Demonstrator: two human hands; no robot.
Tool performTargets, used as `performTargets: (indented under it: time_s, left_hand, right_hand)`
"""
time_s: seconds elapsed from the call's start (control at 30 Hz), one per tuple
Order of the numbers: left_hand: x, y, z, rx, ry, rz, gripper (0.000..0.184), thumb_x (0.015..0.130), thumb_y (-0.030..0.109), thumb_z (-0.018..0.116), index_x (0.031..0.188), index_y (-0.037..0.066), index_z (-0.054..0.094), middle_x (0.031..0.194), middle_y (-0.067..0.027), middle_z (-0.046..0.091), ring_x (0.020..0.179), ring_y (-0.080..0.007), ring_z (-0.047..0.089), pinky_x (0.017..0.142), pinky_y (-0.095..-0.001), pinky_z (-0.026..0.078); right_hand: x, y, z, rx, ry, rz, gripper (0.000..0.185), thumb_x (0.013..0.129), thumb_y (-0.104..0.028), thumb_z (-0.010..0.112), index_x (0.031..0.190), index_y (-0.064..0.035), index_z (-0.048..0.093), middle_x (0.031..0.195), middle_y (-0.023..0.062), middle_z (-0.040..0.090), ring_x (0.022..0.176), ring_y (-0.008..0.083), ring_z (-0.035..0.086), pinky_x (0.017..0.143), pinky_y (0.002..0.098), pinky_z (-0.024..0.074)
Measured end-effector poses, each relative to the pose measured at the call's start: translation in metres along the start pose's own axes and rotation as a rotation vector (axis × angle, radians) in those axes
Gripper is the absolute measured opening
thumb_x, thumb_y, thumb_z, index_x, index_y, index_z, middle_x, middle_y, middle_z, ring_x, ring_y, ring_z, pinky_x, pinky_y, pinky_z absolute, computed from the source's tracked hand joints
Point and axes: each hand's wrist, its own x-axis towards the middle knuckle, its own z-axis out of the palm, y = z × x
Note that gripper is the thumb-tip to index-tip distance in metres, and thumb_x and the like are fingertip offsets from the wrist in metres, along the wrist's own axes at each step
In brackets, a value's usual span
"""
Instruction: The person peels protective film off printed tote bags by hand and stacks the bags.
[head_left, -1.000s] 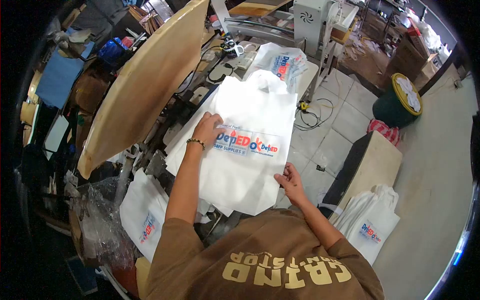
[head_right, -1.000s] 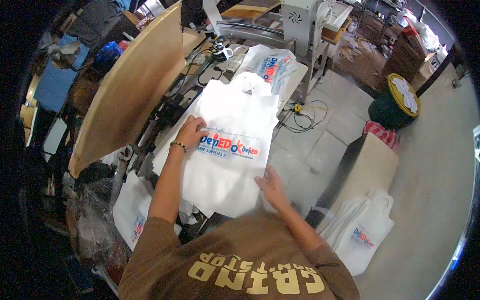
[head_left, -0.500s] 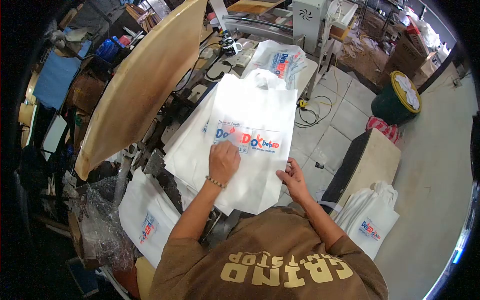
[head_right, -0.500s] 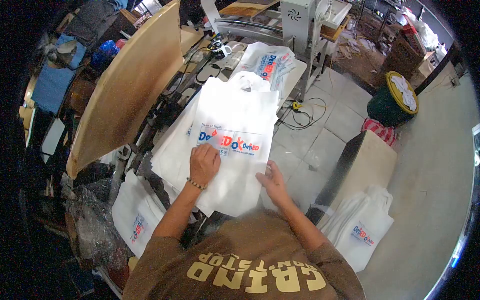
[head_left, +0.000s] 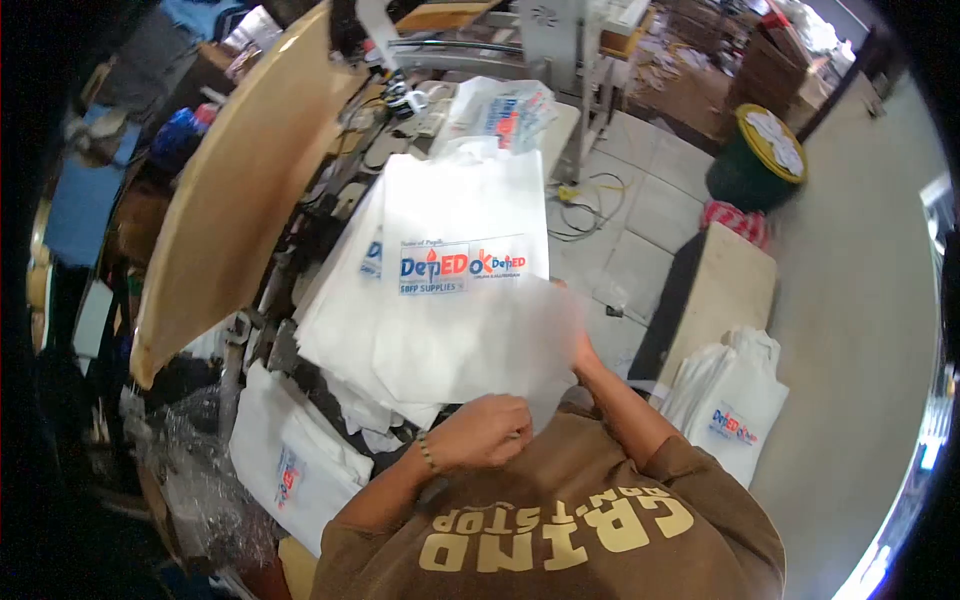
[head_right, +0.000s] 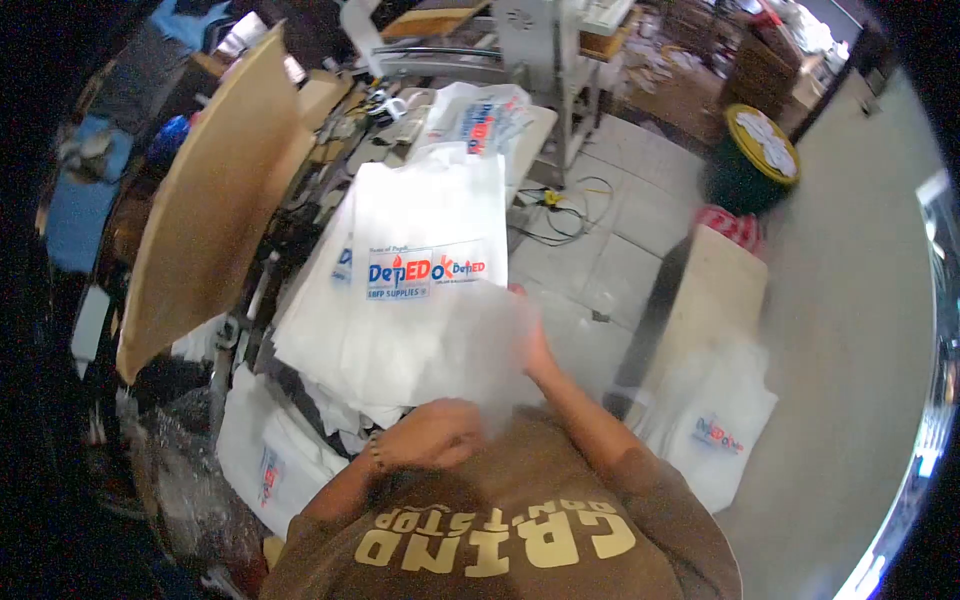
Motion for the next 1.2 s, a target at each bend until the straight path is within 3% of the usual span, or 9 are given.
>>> performTargets:
  time_s: [0.07, 0.1, 0.3, 0.37, 0.57, 0.77, 1.0, 1.1, 1.2]
  left_hand:
    - [0.006, 0.008, -0.007, -0.136, -0.222, -0.127, 0.010, 0.083, 0.016, 0.064, 0.087, 0.006, 0.063, 0.081, -0.0135, 0.061, 0.085, -0.0343, 0.062, 0.078, -0.0433, 0.049]
    - [0.005, 0.004, -0.008, -0.130, -0.209, -0.199, 0.012, 0.085, 0.017, 0.063, 0.089, 0.006, 0.064, 0.082, -0.0149, 0.062, 0.083, -0.0347, 0.062, 0.077, -0.0431, 0.050]
    - [0.028, -0.016, -0.002, -0.110, 0.002, -0.262, 0.009, 0.085, 0.003, 0.061, 0.093, 0.002, 0.064, 0.081, -0.0151, 0.062, 0.072, -0.0314, 0.063, 0.067, -0.0367, 0.050]
    - [0.034, -0.019, 0.001, -0.103, -0.014, -0.243, 0.009, 0.085, -0.001, 0.061, 0.093, 0.001, 0.064, 0.080, -0.0143, 0.061, 0.069, -0.0290, 0.062, 0.064, -0.0351, 0.049]
    - [0.049, -0.044, 0.017, 0.000, -0.110, -0.303, 0.007, 0.084, -0.003, 0.060, 0.090, 0.000, 0.063, 0.079, -0.0141, 0.061, 0.068, -0.0269, 0.062, 0.061, -0.0351, 0.048]
    - [0.053, -0.098, 0.053, 0.190, -0.184, -0.249, 0.012, 0.077, -0.002, 0.064, 0.088, 0.001, 0.066, 0.084, -0.0186, 0.064, 0.081, -0.0391, 0.062, 0.071, -0.0424, 0.049]
    - [0.071, -0.087, 0.088, 0.395, -0.302, -0.371, 0.014, 0.079, 0.003, 0.066, 0.093, -0.001, 0.067, 0.095, -0.0191, 0.065, 0.098, -0.0391, 0.062, 0.083, -0.0438, 0.050]
    - [0.082, -0.060, 0.059, 0.140, -0.067, -0.327, 0.014, 0.083, 0.005, 0.065, 0.094, -0.002, 0.066, 0.102, -0.0189, 0.067, 0.097, -0.0378, 0.063, 0.084, -0.0416, 0.050]
    - [0.074, -0.058, 0.005, 0.075, 0.308, -0.424, 0.006, 0.084, 0.001, 0.063, 0.089, 0.000, 0.066, 0.093, -0.0179, 0.068, 0.085, -0.0313, 0.065, 0.076, -0.0390, 0.052]
  right_hand:
    - [0.000, -0.011, -0.033, -0.173, 0.167, 0.151, 0.034, 0.090, -0.001, 0.056, 0.123, 0.0004, 0.050, 0.096, 0.0060, 0.064, 0.081, 0.0129, 0.057, 0.074, 0.0269, 0.0455]
    - [-0.008, -0.010, -0.061, -0.109, 0.155, 0.163, 0.039, 0.091, -0.006, 0.057, 0.128, 0.0003, 0.048, 0.112, 0.0186, 0.063, 0.104, 0.0233, 0.059, 0.092, 0.0355, 0.0457]
    - [-0.131, 0.038, -0.279, -0.479, 0.483, 0.092, 0.047, 0.098, -0.024, 0.054, 0.139, -0.0030, 0.041, 0.109, 0.0197, 0.063, 0.102, 0.0256, 0.059, 0.091, 0.0366, 0.0463]
    - [-0.195, 0.026, -0.325, -0.495, 0.719, 0.350, 0.048, 0.100, -0.025, 0.054, 0.139, -0.0010, 0.040, 0.120, 0.0142, 0.059, 0.103, 0.0187, 0.057, 0.090, 0.0311, 0.0449]
    - [-0.382, 0.068, -0.416, -0.940, 1.099, 0.369, 0.058, 0.096, -0.035, 0.062, 0.138, -0.0001, 0.044, 0.111, 0.0218, 0.066, 0.103, 0.0295, 0.063, 0.084, 0.0370, 0.0496]
    - [-0.452, 0.071, -0.453, -0.971, 0.900, 0.917, 0.060, 0.089, -0.031, 0.069, 0.137, -0.0034, 0.047, 0.123, 0.0225, 0.061, 0.110, 0.0320, 0.061, 0.091, 0.0412, 0.0483]
    - [-0.434, 0.112, -0.460, -1.595, 0.985, 0.865, 0.065, 0.083, -0.036, 0.074, 0.139, -0.0144, 0.049, 0.135, 0.0172, 0.053, 0.118, 0.0376, 0.054, 0.091, 0.0519, 0.0465]
    - [-0.401, 0.148, -0.437, -1.424, 0.716, 0.594, 0.070, 0.079, -0.041, 0.075, 0.140, -0.0170, 0.049, 0.140, 0.0174, 0.047, 0.123, 0.0393, 0.049, 0.093, 0.0550, 0.0450]
    - [-0.387, 0.187, -0.395, -1.221, 0.339, 0.646, 0.081, 0.072, -0.045, 0.080, 0.141, -0.0172, 0.048, 0.147, 0.0230, 0.040, 0.135, 0.0392, 0.040, 0.106, 0.0538, 0.0362]
